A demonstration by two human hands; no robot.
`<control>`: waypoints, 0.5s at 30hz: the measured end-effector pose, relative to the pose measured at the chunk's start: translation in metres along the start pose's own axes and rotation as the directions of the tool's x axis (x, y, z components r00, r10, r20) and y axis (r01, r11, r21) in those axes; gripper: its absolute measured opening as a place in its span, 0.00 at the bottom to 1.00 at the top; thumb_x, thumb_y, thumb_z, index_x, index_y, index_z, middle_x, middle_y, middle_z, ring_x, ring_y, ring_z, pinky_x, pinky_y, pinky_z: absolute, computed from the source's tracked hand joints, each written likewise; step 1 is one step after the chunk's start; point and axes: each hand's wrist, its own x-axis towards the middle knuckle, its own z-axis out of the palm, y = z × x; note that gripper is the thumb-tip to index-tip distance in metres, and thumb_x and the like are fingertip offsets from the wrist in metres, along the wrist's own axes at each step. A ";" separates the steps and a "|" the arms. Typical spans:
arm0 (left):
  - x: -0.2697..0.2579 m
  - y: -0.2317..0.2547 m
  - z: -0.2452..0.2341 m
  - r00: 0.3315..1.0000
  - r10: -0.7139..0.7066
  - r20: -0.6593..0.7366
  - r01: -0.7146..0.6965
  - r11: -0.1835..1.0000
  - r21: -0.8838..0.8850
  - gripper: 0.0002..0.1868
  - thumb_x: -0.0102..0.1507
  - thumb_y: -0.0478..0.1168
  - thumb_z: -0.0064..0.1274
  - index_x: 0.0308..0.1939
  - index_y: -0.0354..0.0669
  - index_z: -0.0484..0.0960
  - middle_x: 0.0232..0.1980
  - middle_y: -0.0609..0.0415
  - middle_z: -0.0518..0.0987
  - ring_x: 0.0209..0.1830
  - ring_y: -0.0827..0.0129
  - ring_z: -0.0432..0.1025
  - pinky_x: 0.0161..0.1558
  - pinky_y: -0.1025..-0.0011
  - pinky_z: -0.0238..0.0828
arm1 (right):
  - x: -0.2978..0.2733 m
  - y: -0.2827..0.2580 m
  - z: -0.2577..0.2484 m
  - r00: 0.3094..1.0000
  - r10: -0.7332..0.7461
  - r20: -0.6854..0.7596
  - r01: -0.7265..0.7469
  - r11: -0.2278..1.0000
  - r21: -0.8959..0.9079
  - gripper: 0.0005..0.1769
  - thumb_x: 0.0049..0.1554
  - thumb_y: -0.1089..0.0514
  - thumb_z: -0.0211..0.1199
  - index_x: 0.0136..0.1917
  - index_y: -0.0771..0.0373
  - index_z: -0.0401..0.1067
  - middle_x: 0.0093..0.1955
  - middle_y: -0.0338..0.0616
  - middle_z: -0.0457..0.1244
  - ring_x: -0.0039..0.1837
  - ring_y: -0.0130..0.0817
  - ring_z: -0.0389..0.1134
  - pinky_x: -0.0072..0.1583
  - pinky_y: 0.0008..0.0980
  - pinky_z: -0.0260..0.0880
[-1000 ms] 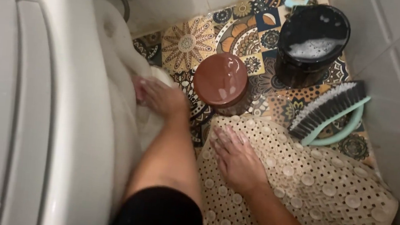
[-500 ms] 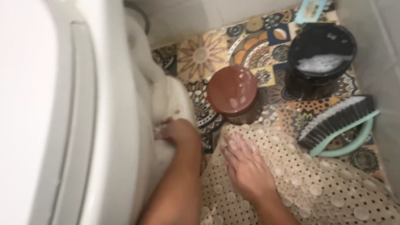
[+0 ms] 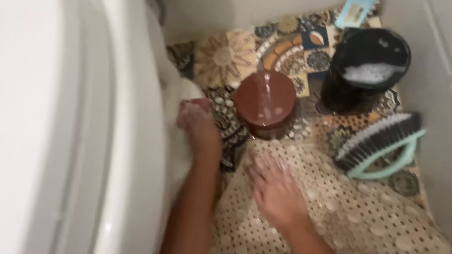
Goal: Clean the exterior of the toilet and organize toiletries in the sink and on the toilet tank.
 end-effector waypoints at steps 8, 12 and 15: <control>-0.025 0.023 -0.093 0.773 -0.376 0.511 0.173 0.900 0.401 0.22 0.73 0.38 0.40 0.67 0.25 0.73 0.71 0.35 0.72 0.69 0.45 0.66 0.71 0.54 0.60 | -0.017 -0.013 0.008 0.994 -0.025 -0.111 0.042 0.987 0.156 0.30 0.63 0.49 0.36 0.76 0.53 0.57 0.85 0.39 0.37 0.84 0.38 0.30 0.80 0.45 0.28; -0.014 0.015 -0.081 0.758 -0.425 0.495 0.233 0.885 0.403 0.19 0.73 0.37 0.41 0.63 0.29 0.79 0.68 0.38 0.76 0.66 0.47 0.70 0.69 0.55 0.65 | -0.010 -0.009 -0.001 0.983 -0.044 -0.178 0.072 0.985 0.156 0.30 0.62 0.50 0.35 0.76 0.52 0.58 0.85 0.36 0.37 0.84 0.37 0.30 0.79 0.47 0.28; -0.019 0.005 -0.079 0.731 -0.470 0.495 0.264 0.864 0.429 0.17 0.74 0.35 0.43 0.59 0.33 0.84 0.66 0.41 0.80 0.63 0.48 0.75 0.67 0.56 0.69 | -0.011 -0.012 0.006 0.980 -0.009 -0.197 0.048 0.980 0.195 0.29 0.64 0.49 0.34 0.77 0.49 0.57 0.87 0.33 0.37 0.84 0.34 0.30 0.79 0.48 0.28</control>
